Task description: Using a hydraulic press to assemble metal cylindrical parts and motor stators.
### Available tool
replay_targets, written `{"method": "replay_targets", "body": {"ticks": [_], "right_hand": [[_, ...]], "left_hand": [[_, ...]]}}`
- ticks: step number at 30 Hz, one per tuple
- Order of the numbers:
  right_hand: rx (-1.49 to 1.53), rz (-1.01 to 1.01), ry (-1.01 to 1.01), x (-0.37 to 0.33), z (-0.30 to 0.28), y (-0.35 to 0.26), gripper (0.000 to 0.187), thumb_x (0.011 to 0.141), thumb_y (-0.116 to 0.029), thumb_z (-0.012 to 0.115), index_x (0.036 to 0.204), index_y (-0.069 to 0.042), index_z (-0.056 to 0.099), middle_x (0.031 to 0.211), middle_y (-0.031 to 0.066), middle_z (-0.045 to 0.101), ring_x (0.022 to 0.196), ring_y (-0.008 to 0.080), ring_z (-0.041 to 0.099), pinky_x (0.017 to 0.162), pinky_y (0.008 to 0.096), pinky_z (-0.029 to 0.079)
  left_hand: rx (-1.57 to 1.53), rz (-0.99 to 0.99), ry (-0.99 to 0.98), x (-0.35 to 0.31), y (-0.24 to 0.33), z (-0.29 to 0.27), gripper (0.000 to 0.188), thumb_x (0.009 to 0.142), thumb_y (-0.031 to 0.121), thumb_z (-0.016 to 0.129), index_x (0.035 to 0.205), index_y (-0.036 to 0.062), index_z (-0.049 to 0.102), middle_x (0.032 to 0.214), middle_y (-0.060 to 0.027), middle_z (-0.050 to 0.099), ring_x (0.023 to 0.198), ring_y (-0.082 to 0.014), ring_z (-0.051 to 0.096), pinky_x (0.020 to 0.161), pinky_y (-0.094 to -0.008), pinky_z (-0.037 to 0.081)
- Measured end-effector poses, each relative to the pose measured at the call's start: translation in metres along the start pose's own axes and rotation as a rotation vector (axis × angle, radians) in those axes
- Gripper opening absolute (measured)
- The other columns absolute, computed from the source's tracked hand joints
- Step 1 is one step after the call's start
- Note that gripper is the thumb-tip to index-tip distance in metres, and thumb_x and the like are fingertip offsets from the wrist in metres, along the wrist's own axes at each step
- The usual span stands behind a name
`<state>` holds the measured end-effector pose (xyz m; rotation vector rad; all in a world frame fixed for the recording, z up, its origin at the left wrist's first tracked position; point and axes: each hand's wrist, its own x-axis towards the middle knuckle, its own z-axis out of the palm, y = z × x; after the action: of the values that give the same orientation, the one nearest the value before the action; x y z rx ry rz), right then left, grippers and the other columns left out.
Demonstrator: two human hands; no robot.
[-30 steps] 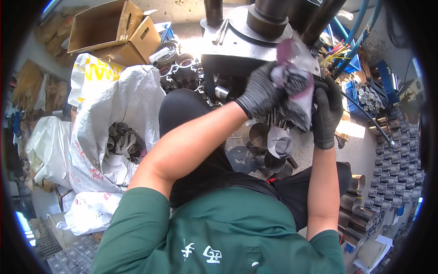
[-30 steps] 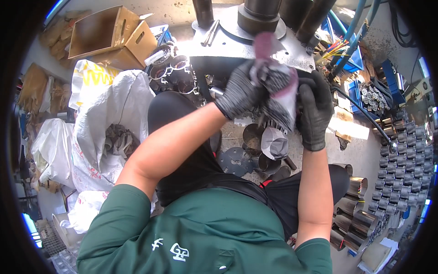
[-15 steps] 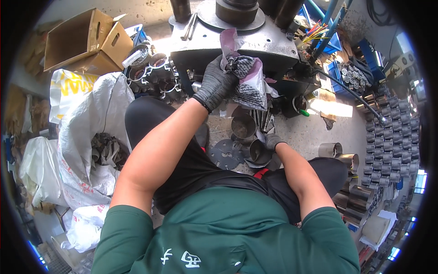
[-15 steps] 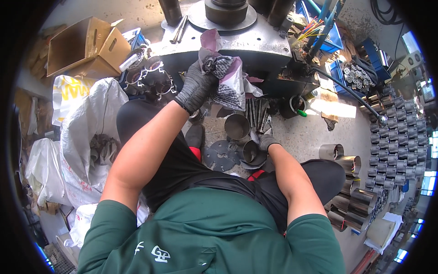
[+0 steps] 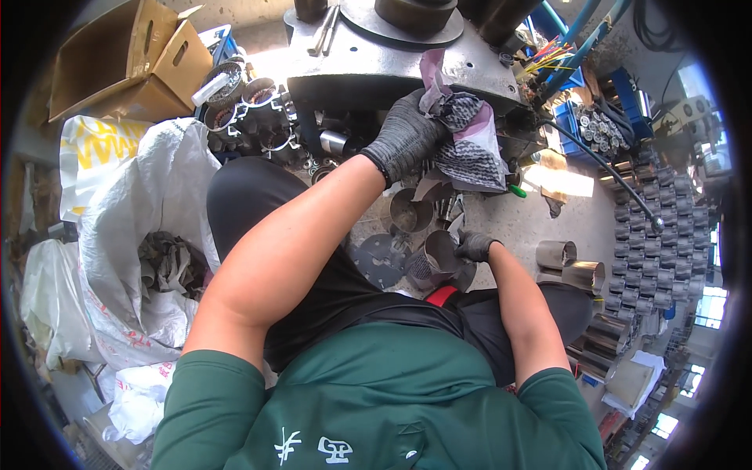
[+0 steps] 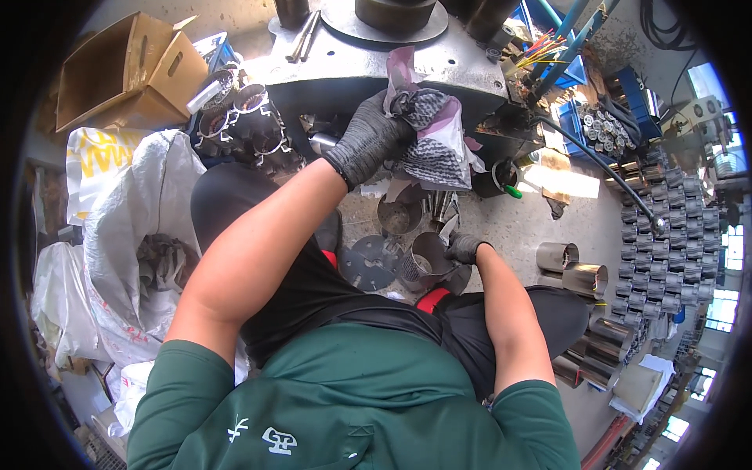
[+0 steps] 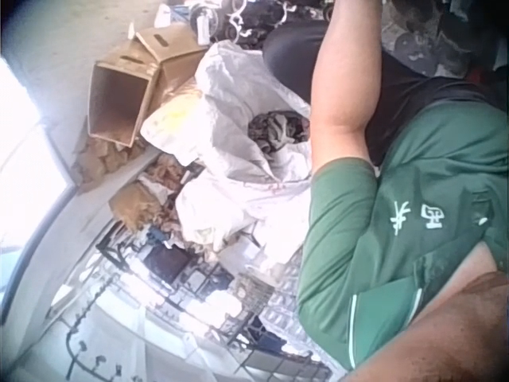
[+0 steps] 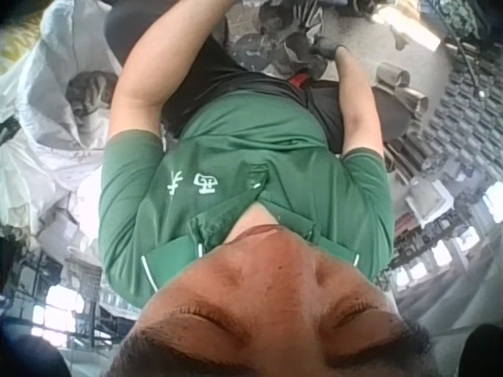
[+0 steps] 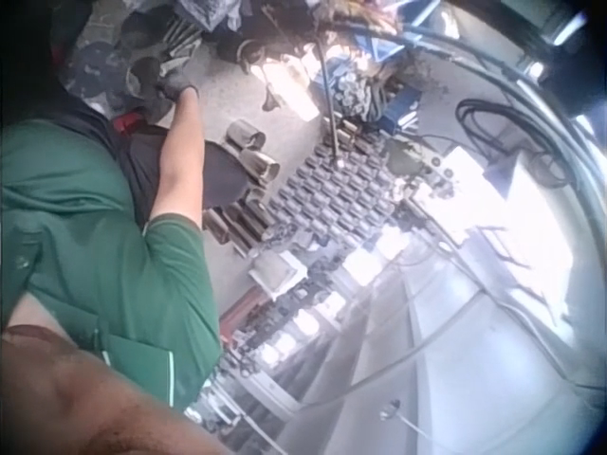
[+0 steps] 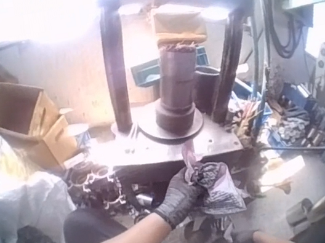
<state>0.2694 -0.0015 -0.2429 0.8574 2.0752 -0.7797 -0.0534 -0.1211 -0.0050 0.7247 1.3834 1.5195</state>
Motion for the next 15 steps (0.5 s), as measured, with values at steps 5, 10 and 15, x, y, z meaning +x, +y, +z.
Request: {"method": "replay_targets", "body": {"ticks": [5,10,15], "right_hand": [[0.077,0.021,-0.010,0.001,0.003,0.005,0.034,0.080,-0.028,0.077,0.099,-0.001,0.072,0.093,0.0147,0.075,0.082,0.0262,0.069,0.078,0.0410,0.055],[-0.622,-0.553,-0.086,-0.022,-0.033,0.023,0.044,0.069,-0.014,0.076,0.112,-0.011,0.076,0.097,0.0155,0.076,0.094,0.0342,0.073,0.081,0.0445,0.058],[-0.247,-0.508,0.228,-0.076,-0.067,0.057,0.057,0.057,-0.002,0.079,0.113,-0.010,0.074,0.104,0.0144,0.075,0.097,0.0352,0.071,0.083,0.0418,0.059]], "left_hand": [[0.042,0.139,-0.014,0.003,-0.012,0.004,0.052,0.083,0.022,0.084,0.128,0.0014,0.065,0.112,-0.0128,0.074,0.102,-0.0195,0.070,0.094,-0.0330,0.053],[0.078,0.063,-0.139,0.003,-0.010,0.001,0.052,0.082,0.023,0.085,0.125,0.0006,0.065,0.107,-0.0119,0.075,0.099,-0.0195,0.070,0.090,-0.0334,0.055],[0.286,-0.224,-0.606,-0.015,-0.028,0.010,0.057,0.081,0.013,0.083,0.134,0.0065,0.063,0.108,-0.0073,0.073,0.099,-0.0142,0.068,0.087,-0.0302,0.056]]}}
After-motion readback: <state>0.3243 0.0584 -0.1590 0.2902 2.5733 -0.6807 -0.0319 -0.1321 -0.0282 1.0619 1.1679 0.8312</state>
